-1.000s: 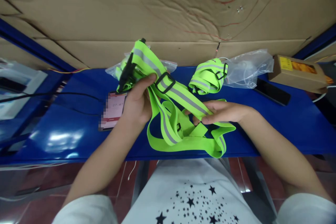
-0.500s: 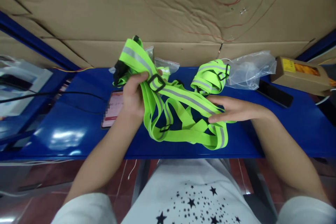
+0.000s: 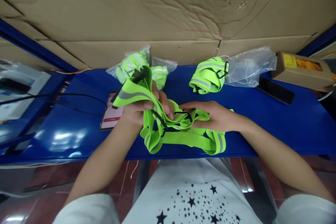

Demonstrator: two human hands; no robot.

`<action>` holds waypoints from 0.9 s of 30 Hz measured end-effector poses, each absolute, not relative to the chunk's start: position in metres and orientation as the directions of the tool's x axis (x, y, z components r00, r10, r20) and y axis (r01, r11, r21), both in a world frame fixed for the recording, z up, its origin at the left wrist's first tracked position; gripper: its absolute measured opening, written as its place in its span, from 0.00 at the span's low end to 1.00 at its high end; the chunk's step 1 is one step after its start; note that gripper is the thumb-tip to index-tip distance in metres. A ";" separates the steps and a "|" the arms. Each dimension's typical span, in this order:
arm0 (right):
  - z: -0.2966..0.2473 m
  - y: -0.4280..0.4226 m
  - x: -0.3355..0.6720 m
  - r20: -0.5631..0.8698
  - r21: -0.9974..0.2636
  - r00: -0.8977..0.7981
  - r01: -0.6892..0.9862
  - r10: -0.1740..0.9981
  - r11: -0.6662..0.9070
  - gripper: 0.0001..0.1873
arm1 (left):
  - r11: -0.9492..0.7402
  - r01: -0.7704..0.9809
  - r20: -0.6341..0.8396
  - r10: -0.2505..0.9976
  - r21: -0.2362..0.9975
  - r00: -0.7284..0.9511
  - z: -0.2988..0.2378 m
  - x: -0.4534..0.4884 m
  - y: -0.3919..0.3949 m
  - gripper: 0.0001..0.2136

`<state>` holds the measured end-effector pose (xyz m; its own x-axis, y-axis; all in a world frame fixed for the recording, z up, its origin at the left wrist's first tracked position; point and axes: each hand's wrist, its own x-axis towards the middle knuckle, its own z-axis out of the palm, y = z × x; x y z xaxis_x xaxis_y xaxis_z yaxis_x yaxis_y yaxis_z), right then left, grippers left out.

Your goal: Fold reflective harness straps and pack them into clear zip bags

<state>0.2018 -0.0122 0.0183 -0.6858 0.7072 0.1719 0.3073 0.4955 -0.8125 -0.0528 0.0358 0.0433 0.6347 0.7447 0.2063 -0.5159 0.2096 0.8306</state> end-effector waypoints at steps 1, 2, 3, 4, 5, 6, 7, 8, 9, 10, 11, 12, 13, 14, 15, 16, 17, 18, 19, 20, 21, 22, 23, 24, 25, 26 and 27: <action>0.018 -0.013 0.201 0.145 -0.810 -0.696 0.326 0.703 0.489 0.23 | 0.193 -0.542 0.214 0.772 0.818 0.598 0.045 -0.053 0.036 0.06; 0.018 -0.013 0.201 0.115 -0.802 -0.704 0.351 0.701 0.484 0.18 | 0.169 -0.570 0.211 0.815 0.804 0.540 0.046 -0.053 0.037 0.05; 0.018 -0.013 0.202 0.096 -0.791 -0.705 0.374 0.703 0.483 0.14 | 0.143 -0.593 0.197 0.860 0.793 0.471 0.048 -0.053 0.038 0.03; 0.017 -0.012 0.203 0.090 -0.781 -0.698 0.392 0.710 0.485 0.13 | 0.120 -0.606 0.174 0.898 0.786 0.404 0.049 -0.053 0.039 0.02; 0.017 -0.011 0.204 0.093 -0.777 -0.687 0.402 0.720 0.484 0.12 | 0.103 -0.610 0.145 0.928 0.786 0.344 0.050 -0.053 0.041 0.01; 0.017 -0.010 0.205 0.102 -0.778 -0.676 0.403 0.730 0.482 0.12 | 0.092 -0.607 0.113 0.950 0.790 0.291 0.051 -0.053 0.043 0.01; 0.018 -0.009 0.207 0.113 -0.782 -0.662 0.400 0.741 0.477 0.12 | 0.080 -0.603 0.084 0.967 0.794 0.239 0.052 -0.053 0.046 0.02; 0.019 -0.007 0.209 0.115 -0.788 -0.651 0.400 0.750 0.468 0.12 | 0.067 -0.599 0.057 0.981 0.798 0.186 0.052 -0.053 0.048 0.03; 0.020 -0.006 0.211 0.105 -0.795 -0.645 0.402 0.757 0.453 0.12 | 0.055 -0.596 0.035 0.990 0.801 0.138 0.052 -0.052 0.050 0.03; 0.022 -0.005 0.215 0.080 -0.802 -0.647 0.410 0.758 0.435 0.12 | 0.042 -0.592 0.019 0.995 0.805 0.096 0.051 -0.050 0.052 0.03; 0.024 -0.005 0.218 0.041 -0.808 -0.655 0.422 0.755 0.411 0.12 | 0.030 -0.590 0.009 0.998 0.807 0.063 0.050 -0.049 0.054 0.03; 0.026 -0.004 0.223 -0.012 -0.812 -0.667 0.441 0.745 0.383 0.13 | 0.019 -0.588 0.003 0.999 0.809 0.036 0.049 -0.047 0.055 0.04; 0.028 -0.003 0.228 -0.075 -0.813 -0.682 0.464 0.727 0.351 0.13 | 0.007 -0.589 0.000 1.000 0.808 0.011 0.047 -0.045 0.057 0.04; 0.031 -0.003 0.233 -0.135 -0.813 -0.697 0.485 0.704 0.324 0.14 | -0.004 -0.589 -0.006 1.000 0.808 -0.016 0.046 -0.042 0.058 0.05; 0.033 -0.003 0.238 -0.187 -0.808 -0.708 0.505 0.681 0.302 0.14 | -0.007 -0.585 -0.024 0.999 0.811 -0.045 0.044 -0.040 0.059 0.06; 0.035 -0.003 0.243 -0.226 -0.799 -0.713 0.526 0.664 0.293 0.15 | 0.002 -0.574 -0.053 0.996 0.819 -0.072 0.042 -0.037 0.059 0.07; 0.036 -0.002 0.246 -0.246 -0.786 -0.715 0.542 0.654 0.297 0.16 | 0.021 -0.558 -0.086 0.992 0.830 -0.091 0.039 -0.035 0.059 0.08; 0.038 -0.002 0.247 -0.242 -0.775 -0.711 0.551 0.661 0.309 0.17 | 0.054 -0.534 -0.121 0.989 0.843 -0.091 0.036 -0.032 0.058 0.09; 0.039 -0.002 0.247 -0.215 -0.769 -0.695 0.553 0.686 0.320 0.19 | 0.101 -0.505 -0.154 0.986 0.857 -0.065 0.033 -0.029 0.056 0.10; 0.039 -0.003 0.246 -0.166 -0.765 -0.662 0.555 0.731 0.328 0.20 | 0.155 -0.469 -0.184 0.983 0.870 -0.017 0.030 -0.026 0.053 0.12; 0.040 -0.003 0.242 -0.092 -0.758 -0.601 0.559 0.794 0.336 0.22 | 0.209 -0.428 -0.207 0.977 0.879 0.051 0.027 -0.023 0.049 0.13; 0.039 -0.003 0.238 0.009 -0.746 -0.516 0.567 0.857 0.350 0.23 | 0.256 -0.386 -0.224 0.966 0.886 0.127 0.023 -0.020 0.043 0.15; 0.039 -0.004 0.234 0.127 -0.726 -0.414 0.580 0.901 0.369 0.25 | 0.297 -0.343 -0.238 0.949 0.891 0.205 0.019 -0.017 0.037 0.17; 0.039 -0.005 0.229 0.249 -0.698 -0.321 0.594 0.913 0.400 0.27 | 0.322 -0.300 -0.242 0.931 0.898 0.275 0.016 -0.015 0.030 0.18; 0.039 -0.007 0.225 0.359 -0.663 -0.265 0.602 0.895 0.444 0.30 | 0.331 -0.256 -0.240 0.913 0.908 0.331 0.012 -0.014 0.023 0.20; 0.039 -0.009 0.222 0.440 -0.630 -0.257 0.594 0.860 0.500 0.33 | 0.328 -0.214 -0.234 0.898 0.920 0.372 0.010 -0.013 0.016 0.21; 0.040 -0.011 0.219 0.487 -0.603 -0.296 0.567 0.822 0.561 0.36 | 0.318 -0.175 -0.228 0.888 0.932 0.399 0.008 -0.014 0.010 0.23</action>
<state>0.2190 -0.0110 0.0402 -0.2958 0.8219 0.4868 0.5674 0.5611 -0.6027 -0.0136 0.0101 0.0078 0.3992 0.8880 -0.2283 -0.1752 0.3183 0.9317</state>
